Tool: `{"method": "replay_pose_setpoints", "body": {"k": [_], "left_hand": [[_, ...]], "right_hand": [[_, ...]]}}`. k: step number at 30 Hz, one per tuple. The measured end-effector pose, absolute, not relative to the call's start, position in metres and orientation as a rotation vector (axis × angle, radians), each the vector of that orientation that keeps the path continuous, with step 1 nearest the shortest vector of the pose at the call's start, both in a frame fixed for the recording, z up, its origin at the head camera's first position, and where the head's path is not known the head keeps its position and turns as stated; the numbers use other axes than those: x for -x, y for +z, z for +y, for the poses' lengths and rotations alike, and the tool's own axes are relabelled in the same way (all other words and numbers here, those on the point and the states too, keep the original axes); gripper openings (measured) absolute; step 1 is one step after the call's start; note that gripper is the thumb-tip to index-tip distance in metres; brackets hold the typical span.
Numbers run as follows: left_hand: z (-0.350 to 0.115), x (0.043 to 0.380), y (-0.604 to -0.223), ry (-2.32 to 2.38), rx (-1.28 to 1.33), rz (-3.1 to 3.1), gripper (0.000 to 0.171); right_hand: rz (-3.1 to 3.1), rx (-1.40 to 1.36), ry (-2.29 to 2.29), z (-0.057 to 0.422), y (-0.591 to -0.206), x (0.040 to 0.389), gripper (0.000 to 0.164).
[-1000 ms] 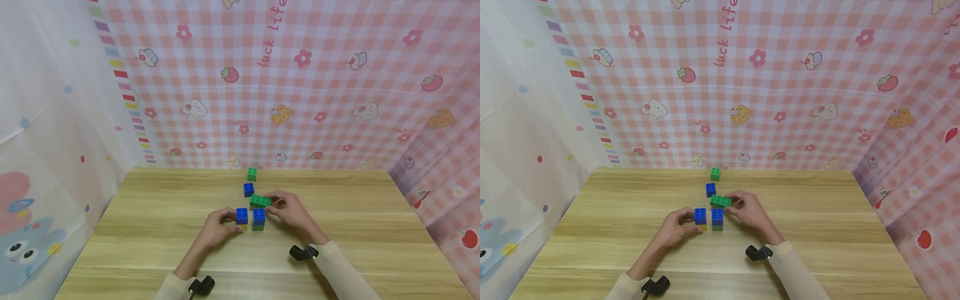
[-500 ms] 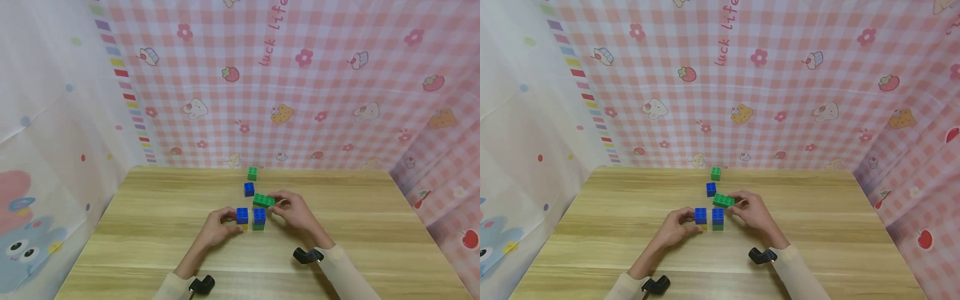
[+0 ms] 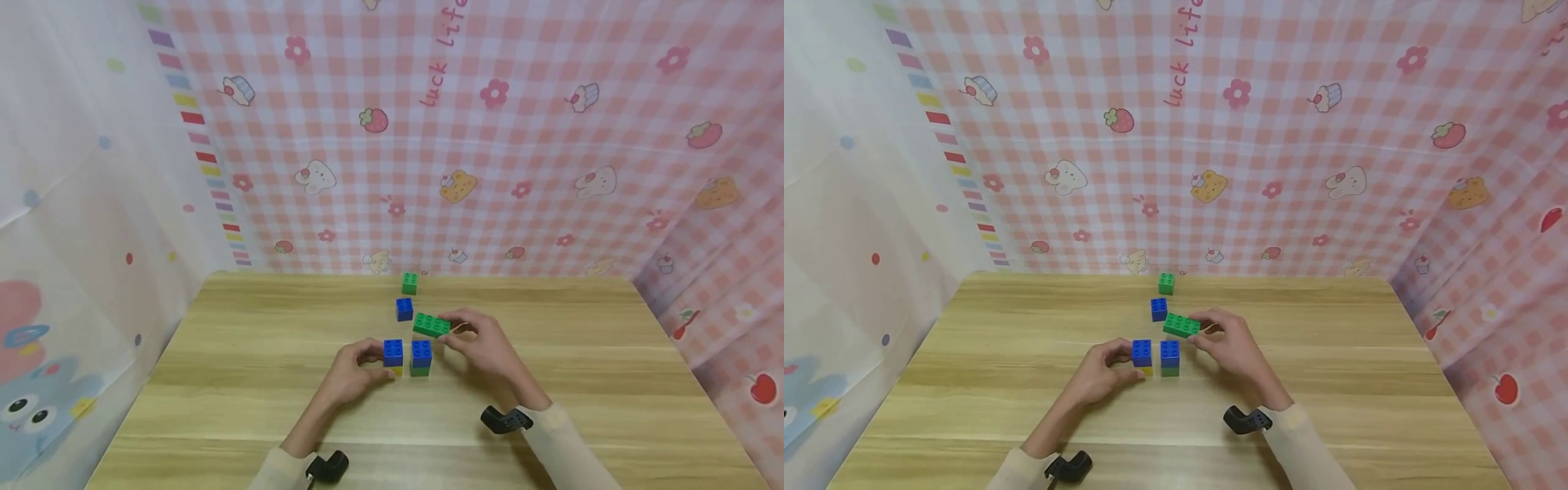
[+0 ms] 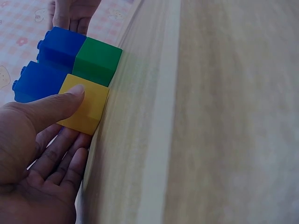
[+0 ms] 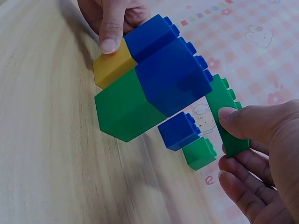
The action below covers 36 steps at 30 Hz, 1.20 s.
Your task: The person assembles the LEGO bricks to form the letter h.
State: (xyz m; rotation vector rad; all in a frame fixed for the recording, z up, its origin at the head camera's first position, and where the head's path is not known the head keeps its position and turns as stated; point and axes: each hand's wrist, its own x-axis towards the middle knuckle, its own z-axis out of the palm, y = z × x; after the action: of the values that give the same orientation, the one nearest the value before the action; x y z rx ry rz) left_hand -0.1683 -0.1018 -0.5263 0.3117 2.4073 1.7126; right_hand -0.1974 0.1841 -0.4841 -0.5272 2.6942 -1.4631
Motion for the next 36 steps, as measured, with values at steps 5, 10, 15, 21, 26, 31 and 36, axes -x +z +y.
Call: {"method": "replay_pose_setpoints", "body": {"k": [5,10,15,21,26,31,36], "left_hand": [[-0.100,0.168,-0.527,1.740,-0.296,2.400,0.030],[-0.101,0.169,-0.527,1.743,-0.301,2.396,0.030],[-0.101,0.170,-0.528,1.735,-0.315,2.403,0.030],[-0.102,0.170,-0.529,1.737,-0.330,2.393,0.031],[-0.102,0.171,-0.530,1.750,-0.319,2.381,0.031],[-0.102,0.169,-0.528,1.782,-0.313,2.360,0.032],[-0.101,0.168,-0.528,1.813,-0.314,2.349,0.033]], "right_hand": [[2.688,0.515,-1.482,0.183,-0.481,0.196,0.034],[2.717,0.536,-1.483,0.181,-0.477,0.194,0.034],[2.740,0.591,-1.467,0.179,-0.472,0.192,0.036],[2.751,0.626,-1.455,0.178,-0.467,0.189,0.037],[2.740,0.635,-1.460,0.174,-0.462,0.187,0.035],[2.728,0.663,-1.460,0.170,-0.457,0.184,0.035],[2.731,0.699,-1.449,0.167,-0.456,0.183,0.034]]}}
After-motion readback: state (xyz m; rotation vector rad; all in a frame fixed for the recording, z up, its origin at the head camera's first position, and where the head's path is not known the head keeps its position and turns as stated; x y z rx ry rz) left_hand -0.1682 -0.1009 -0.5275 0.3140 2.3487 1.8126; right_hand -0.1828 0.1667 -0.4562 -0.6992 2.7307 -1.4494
